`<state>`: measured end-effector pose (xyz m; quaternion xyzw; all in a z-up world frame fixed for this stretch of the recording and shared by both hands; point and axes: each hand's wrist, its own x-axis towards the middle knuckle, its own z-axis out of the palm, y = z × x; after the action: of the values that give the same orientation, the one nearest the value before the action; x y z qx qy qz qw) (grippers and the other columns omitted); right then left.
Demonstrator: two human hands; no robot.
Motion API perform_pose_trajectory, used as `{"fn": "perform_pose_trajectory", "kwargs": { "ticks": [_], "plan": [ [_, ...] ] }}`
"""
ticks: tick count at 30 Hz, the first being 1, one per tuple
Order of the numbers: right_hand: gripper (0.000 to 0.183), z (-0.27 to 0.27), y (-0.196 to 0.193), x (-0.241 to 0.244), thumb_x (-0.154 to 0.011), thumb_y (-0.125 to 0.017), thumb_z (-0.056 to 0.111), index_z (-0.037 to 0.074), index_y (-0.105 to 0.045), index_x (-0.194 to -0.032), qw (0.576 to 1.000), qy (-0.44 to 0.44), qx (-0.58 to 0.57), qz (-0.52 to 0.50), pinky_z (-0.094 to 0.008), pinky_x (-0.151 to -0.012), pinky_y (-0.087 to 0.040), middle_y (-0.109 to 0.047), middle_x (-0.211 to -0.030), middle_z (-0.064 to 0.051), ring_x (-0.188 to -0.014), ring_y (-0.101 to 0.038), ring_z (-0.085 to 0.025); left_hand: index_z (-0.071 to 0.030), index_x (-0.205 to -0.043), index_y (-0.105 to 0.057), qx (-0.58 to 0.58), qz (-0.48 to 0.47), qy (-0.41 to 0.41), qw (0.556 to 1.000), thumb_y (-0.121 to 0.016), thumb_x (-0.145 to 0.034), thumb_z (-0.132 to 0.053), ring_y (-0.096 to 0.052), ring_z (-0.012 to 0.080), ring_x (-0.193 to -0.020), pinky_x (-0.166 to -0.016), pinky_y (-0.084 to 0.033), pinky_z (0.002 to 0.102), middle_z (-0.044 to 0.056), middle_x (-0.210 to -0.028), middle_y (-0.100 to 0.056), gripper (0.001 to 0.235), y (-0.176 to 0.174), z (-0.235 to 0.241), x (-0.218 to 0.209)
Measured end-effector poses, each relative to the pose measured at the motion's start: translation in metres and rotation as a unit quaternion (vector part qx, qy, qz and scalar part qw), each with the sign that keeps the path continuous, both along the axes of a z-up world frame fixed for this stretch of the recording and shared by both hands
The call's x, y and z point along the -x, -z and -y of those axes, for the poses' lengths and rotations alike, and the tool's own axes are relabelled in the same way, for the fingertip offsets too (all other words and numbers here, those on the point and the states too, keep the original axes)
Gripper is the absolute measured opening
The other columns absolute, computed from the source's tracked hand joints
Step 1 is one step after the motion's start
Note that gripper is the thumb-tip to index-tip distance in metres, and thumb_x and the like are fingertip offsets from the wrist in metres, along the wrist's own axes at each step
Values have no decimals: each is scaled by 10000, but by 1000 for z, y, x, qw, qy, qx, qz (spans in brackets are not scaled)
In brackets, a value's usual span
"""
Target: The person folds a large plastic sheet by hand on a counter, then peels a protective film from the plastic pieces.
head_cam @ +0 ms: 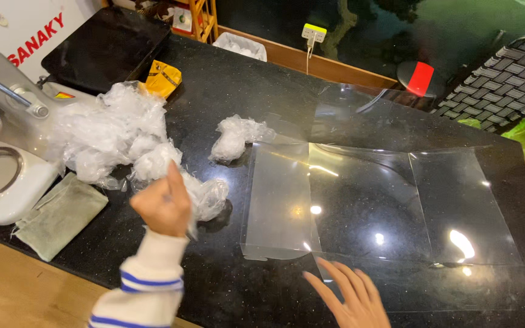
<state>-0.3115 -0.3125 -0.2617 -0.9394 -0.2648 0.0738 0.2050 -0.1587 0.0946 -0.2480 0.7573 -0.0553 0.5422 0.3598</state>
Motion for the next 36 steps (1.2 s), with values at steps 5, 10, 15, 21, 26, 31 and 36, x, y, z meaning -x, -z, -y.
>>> {"fn": "perform_pose_trajectory", "kwargs": {
  "ticks": [5,10,15,21,26,31,36],
  "plan": [
    [540,103,91,6,-946,-775,349,356,-694,-1480,929,16,146,339,-468,-1281,-417,-688,-1600,78,-1400,-678,-123,-184,-1014,-852,-192,-243,-105,945,-713,-1121,-216,-691,314,-879,-596,-547,486,67,-919,-744,179,8,-22,-51],
    [615,167,93,-11,-833,-637,370,387,-792,-1427,980,86,50,170,-359,-1146,-531,-820,-1440,182,-1285,-779,-108,-274,-1737,-392,-334,-422,-49,842,-858,-845,-332,-379,538,-1487,-1107,-307,798,249,-1660,-429,1008,49,7,-106],
    [599,155,31,-64,-1010,-601,109,622,-809,-1238,918,298,93,246,-270,-907,-585,-859,-1240,285,-900,-791,-110,-272,-1829,-192,-415,-482,73,768,-832,-1020,-440,-269,428,-1700,-1281,-301,750,221,-1867,-239,1045,60,52,-189],
    [456,266,0,-177,-1066,-394,-248,-304,-650,-1438,704,392,-517,-291,-581,-1339,-393,-713,-1446,-536,-1443,-631,-555,-415,-1727,-430,-489,-632,42,600,-340,-1225,-552,-289,325,-1719,-1326,-296,712,11,-1864,-332,528,74,12,-246],
    [129,80,-196,-111,-1196,-792,-54,16,-843,-1099,855,376,-227,277,-212,-985,-518,-810,-983,-71,-982,-722,-93,-257,-1644,-595,-448,-627,-171,614,-398,-1143,-268,-268,400,-1755,-1320,-21,850,191,-1860,-374,539,60,-19,-265],
    [98,106,-243,-158,-1001,-834,-67,23,-862,-972,883,313,-222,269,-246,-947,-617,-869,-983,-60,-924,-827,-142,-185,-1103,-791,-273,-202,-8,941,-659,-1037,-246,-745,363,-1030,-1083,-488,612,80,-1095,-788,159,-120,52,-226],
    [273,101,-306,-207,-907,-753,-194,33,-872,-1000,901,249,-210,285,-279,-924,-707,-908,-955,-109,-930,-888,-181,-15,-1045,-794,-121,133,217,960,-710,-1059,37,-721,343,-935,-956,-561,493,159,-1109,-860,100,-294,171,-81]
  ]
}}
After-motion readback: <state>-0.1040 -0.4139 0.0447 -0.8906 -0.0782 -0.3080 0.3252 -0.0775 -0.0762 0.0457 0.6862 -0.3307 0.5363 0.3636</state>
